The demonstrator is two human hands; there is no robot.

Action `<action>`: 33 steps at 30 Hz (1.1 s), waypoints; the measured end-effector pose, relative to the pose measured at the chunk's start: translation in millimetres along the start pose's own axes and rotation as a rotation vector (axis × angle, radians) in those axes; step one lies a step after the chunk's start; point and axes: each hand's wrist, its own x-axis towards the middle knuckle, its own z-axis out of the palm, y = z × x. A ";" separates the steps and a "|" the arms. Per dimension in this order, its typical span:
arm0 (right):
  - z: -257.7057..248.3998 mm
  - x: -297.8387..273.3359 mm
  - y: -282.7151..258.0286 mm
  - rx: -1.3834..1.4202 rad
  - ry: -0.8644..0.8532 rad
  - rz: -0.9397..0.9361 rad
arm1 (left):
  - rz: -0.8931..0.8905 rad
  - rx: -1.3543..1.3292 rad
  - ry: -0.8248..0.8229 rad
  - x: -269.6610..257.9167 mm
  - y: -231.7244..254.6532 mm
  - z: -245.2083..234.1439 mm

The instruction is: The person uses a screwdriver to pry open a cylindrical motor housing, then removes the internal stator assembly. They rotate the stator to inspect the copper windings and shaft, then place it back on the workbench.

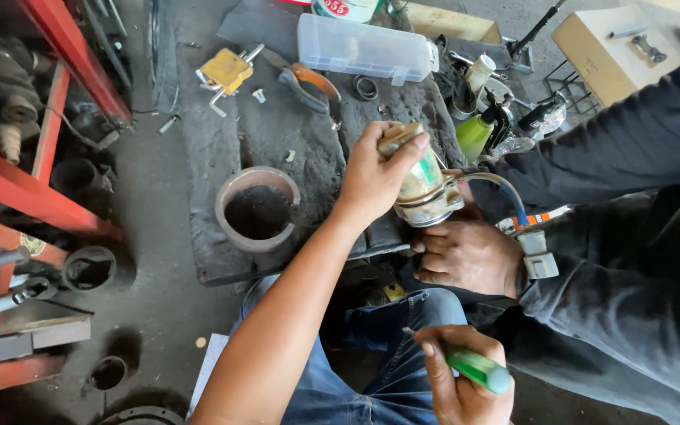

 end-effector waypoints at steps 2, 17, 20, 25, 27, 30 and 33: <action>-3.4 -1.9 9.3 -0.046 -0.005 0.009 | 0.000 -0.016 0.019 0.4 -0.2 2.6; -20.3 -6.5 53.9 -0.272 -0.074 0.092 | 0.024 -0.045 0.082 4.9 -12.8 8.7; -22.3 -8.4 56.4 -0.298 -0.101 0.157 | 0.010 -0.028 0.113 3.6 -10.5 9.6; -21.3 1.5 58.2 -0.305 -0.132 0.155 | -0.005 0.001 0.107 0.6 -7.2 9.1; -16.7 22.2 52.6 -0.554 -0.183 0.181 | 0.069 0.070 0.111 3.3 -12.0 9.7; -13.5 68.4 17.7 -0.592 -0.102 -0.086 | 0.038 0.071 0.135 5.9 -18.7 10.8; -7.0 112.4 -25.1 -0.382 -0.022 -0.079 | -0.002 0.047 0.181 12.2 -16.5 14.2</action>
